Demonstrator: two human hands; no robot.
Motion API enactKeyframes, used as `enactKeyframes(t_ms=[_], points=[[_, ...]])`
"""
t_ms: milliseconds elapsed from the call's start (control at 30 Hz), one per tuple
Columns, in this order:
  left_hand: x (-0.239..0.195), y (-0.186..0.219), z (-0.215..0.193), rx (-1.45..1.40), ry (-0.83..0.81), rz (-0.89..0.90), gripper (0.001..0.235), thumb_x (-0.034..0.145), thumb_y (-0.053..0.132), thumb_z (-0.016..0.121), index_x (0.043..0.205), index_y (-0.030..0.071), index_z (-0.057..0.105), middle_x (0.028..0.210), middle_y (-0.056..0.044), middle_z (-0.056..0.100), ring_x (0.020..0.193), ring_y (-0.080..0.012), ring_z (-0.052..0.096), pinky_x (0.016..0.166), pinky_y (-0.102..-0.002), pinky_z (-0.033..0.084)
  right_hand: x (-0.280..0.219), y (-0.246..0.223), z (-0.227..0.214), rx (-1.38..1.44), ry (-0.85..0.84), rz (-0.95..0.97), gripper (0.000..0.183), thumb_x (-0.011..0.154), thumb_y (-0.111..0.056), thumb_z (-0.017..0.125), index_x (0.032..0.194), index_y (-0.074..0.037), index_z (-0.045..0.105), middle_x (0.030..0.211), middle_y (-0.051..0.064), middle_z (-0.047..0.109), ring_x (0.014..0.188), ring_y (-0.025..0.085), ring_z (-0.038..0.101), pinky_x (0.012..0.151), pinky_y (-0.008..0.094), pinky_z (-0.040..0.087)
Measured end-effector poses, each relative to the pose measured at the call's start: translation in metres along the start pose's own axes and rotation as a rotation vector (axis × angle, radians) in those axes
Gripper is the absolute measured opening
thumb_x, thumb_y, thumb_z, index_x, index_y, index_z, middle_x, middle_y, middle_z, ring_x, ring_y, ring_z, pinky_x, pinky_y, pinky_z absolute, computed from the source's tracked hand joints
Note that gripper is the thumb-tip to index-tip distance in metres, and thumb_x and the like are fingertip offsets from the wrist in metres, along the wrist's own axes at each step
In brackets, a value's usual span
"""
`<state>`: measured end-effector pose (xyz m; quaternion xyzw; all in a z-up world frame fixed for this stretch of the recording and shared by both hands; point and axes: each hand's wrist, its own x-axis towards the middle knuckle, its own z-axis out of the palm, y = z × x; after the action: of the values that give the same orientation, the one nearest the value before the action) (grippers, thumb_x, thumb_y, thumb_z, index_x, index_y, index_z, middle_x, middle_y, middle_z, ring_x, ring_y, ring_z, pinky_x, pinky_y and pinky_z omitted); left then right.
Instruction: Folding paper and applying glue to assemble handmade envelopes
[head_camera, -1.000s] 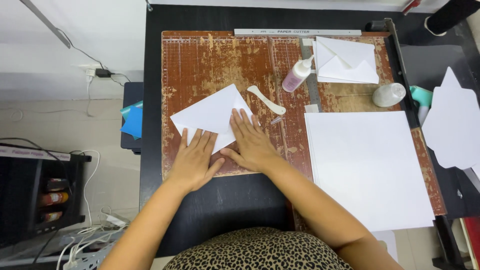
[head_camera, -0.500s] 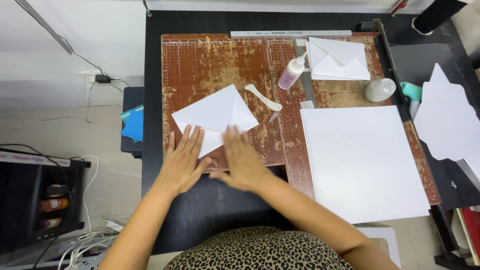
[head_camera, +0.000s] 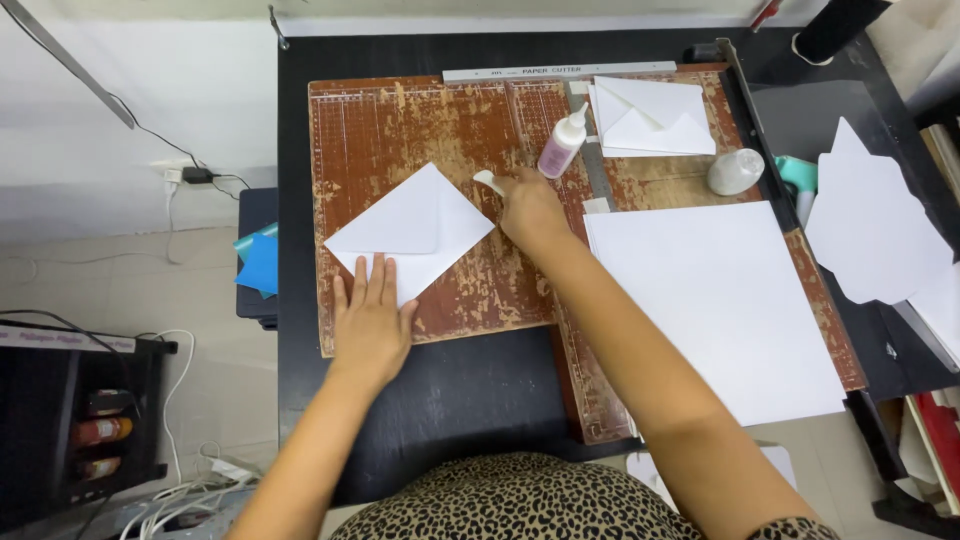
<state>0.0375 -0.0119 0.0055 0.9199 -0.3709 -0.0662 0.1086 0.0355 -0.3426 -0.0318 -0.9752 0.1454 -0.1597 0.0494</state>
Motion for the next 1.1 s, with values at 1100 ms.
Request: enactKeyframes(t_ms=[1100], points=[[0.084,-0.028,0.012,0.043,-0.111,0.435,0.055,0.104,0.052,0.027,0.128,0.018,0.063,0.118,-0.01,0.07,0.116,-0.0279,0.06,0.099,-0.045,0.035,-0.017,-0.024,-0.099,0.257,-0.318,-0.352,0.024,0.087,-0.01,0.07,0.105,-0.018,0.083,0.094,0.006,0.072,0.092,0.026,0.068,0.088,0.039,0.052]])
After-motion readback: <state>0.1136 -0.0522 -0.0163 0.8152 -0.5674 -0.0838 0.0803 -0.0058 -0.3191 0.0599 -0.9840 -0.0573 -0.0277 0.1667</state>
